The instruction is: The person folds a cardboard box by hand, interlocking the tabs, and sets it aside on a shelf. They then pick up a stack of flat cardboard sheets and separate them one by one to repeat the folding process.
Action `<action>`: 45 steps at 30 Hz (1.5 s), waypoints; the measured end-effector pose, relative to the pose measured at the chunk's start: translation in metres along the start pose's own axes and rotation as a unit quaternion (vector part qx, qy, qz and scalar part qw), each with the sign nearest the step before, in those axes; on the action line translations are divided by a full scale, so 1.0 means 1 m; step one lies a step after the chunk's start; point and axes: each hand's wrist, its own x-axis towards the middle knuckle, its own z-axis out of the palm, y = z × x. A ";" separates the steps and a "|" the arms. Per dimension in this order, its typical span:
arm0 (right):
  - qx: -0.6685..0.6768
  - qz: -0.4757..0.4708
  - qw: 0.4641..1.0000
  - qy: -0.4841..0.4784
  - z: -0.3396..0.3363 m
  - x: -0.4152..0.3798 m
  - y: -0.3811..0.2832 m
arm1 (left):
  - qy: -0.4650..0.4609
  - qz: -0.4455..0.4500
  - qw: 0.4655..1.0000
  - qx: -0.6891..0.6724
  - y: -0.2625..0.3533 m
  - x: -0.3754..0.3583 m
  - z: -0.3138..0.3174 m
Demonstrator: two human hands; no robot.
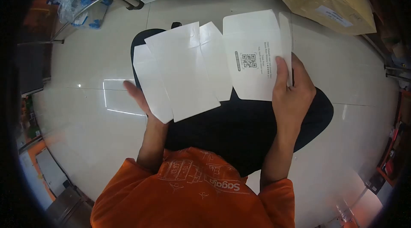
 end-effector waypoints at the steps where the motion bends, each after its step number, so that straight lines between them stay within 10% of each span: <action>1: -0.016 -0.034 0.999 0.006 -0.002 -0.002 -0.003 | -0.151 -0.020 0.987 -0.041 0.006 -0.001 -0.011; 4: -0.017 -0.105 0.994 0.010 -0.005 -0.011 -0.012 | -0.062 0.024 0.977 0.200 0.023 -0.007 -0.025; 20: 0.101 -0.268 0.949 -0.132 0.003 -0.052 -0.037 | -0.152 -0.004 0.832 0.534 -0.047 -0.008 -0.006; 24: 0.128 -0.261 0.944 -0.153 0.007 -0.061 -0.050 | -0.216 0.058 0.908 0.356 -0.061 0.001 0.010; 26: 0.141 -0.253 0.943 -0.164 0.004 -0.062 -0.052 | -0.109 -0.051 0.991 0.054 -0.057 0.005 0.004; 27: 0.153 -0.257 0.938 -0.173 0.003 -0.062 -0.051 | -0.015 0.040 0.955 0.293 -0.068 0.018 -0.033; 31: 0.187 -0.250 0.928 -0.205 0.002 -0.059 -0.046 | 0.008 0.090 0.962 0.256 -0.069 0.046 -0.049; 35: 0.226 -0.235 0.914 -0.241 0.001 -0.060 -0.044 | -0.424 -0.048 0.896 -0.127 -0.080 0.122 -0.091; 40: 0.227 -0.192 0.927 -0.229 -0.001 -0.070 -0.051 | -0.492 -0.145 0.851 -0.109 -0.061 0.130 -0.054; 44: 0.177 -0.180 0.953 -0.168 -0.008 -0.065 -0.048 | -0.419 0.003 0.904 -0.083 -0.079 0.117 -0.056; 45: 0.121 -0.148 0.970 -0.150 -0.016 -0.061 -0.039 | -0.388 -0.156 0.866 -0.274 -0.071 0.099 -0.058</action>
